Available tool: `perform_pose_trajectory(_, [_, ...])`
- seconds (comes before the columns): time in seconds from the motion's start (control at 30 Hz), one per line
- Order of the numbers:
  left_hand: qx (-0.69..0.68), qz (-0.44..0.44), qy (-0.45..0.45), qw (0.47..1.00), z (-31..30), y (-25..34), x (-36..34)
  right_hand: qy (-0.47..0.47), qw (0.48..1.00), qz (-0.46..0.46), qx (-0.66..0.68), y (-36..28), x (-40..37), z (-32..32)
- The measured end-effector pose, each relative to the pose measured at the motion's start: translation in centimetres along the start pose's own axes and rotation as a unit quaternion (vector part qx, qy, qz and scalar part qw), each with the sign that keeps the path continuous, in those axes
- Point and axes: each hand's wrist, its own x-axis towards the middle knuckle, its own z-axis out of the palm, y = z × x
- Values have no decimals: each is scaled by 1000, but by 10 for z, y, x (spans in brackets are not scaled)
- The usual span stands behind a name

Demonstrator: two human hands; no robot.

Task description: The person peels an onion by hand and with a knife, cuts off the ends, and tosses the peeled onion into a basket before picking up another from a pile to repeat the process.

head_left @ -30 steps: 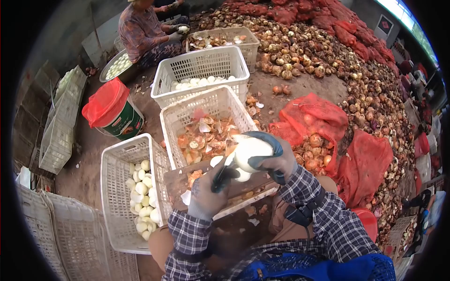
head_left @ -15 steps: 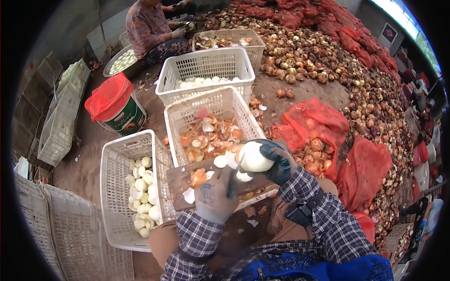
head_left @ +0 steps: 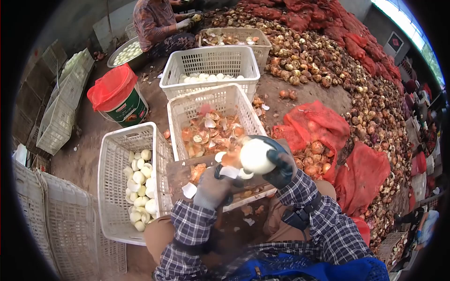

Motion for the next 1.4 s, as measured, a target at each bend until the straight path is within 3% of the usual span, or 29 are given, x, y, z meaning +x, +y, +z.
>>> perform_pose_trajectory(0.03, [43, 55, 54, 996, 5, -8, -4, 43, 993, 19, 112, 6, -1, 2])
perform_pose_trajectory(0.1, [129, 165, 155, 965, 15, -14, -6, 41, 986, 12, 159, 13, 1, -5])
perform_pose_trajectory(0.13, [228, 206, 154, 939, 16, 3, -16, 46, 984, 13, 170, 12, 1, -3])
perform_pose_trajectory(0.37, [380, 350, 140, 845, 34, 9, -29, 71, 971, -18, 228, 17, 5, 7])
perform_pose_trajectory(0.5, [416, 249, 131, 865, 34, 19, -25, 77, 978, -26, 191, 18, 3, 4])
perform_pose_trajectory(0.6, [432, 222, 137, 864, 31, 20, -20, 100, 981, -41, 161, 17, 0, 11])
perform_pose_trajectory(0.7, [334, 154, 149, 918, 29, 10, -8, 111, 975, -48, 185, 16, 0, 19])
perform_pose_trajectory(0.83, [246, 318, 200, 894, 31, 14, -16, 120, 988, -95, -25, 20, -4, 14])
perform_pose_trajectory(0.87, [162, 282, 177, 929, 32, 19, -19, 148, 984, -84, -48, 21, -5, 15])
perform_pose_trajectory(0.97, [226, 286, 186, 912, 28, 25, -10, 141, 980, -63, -124, 26, 0, -1])
perform_pose_trajectory(1.0, [192, 312, 184, 912, 26, 23, -6, 131, 988, -59, -56, 26, -1, 0])
perform_pose_trajectory(1.03, [101, 263, 188, 941, 25, 18, -4, 121, 991, -55, 13, 25, -2, 1])
perform_pose_trajectory(1.13, [-159, 90, 163, 970, 20, 10, 2, 113, 993, -1, 15, 19, -4, 9])
perform_pose_trajectory(1.23, [-160, 56, 170, 971, 20, 2, 8, 60, 983, 52, 166, 21, -2, 12])
perform_pose_trajectory(1.27, [-203, 24, 143, 968, 18, 15, 1, 68, 980, 54, 179, 22, -1, 13])
perform_pose_trajectory(1.33, [-216, 69, 135, 965, 22, 11, -2, 85, 974, 58, 203, 25, 0, 13])
perform_pose_trajectory(1.4, [-231, 86, 125, 961, 23, 10, -3, 78, 987, 62, 123, 25, 1, 7])
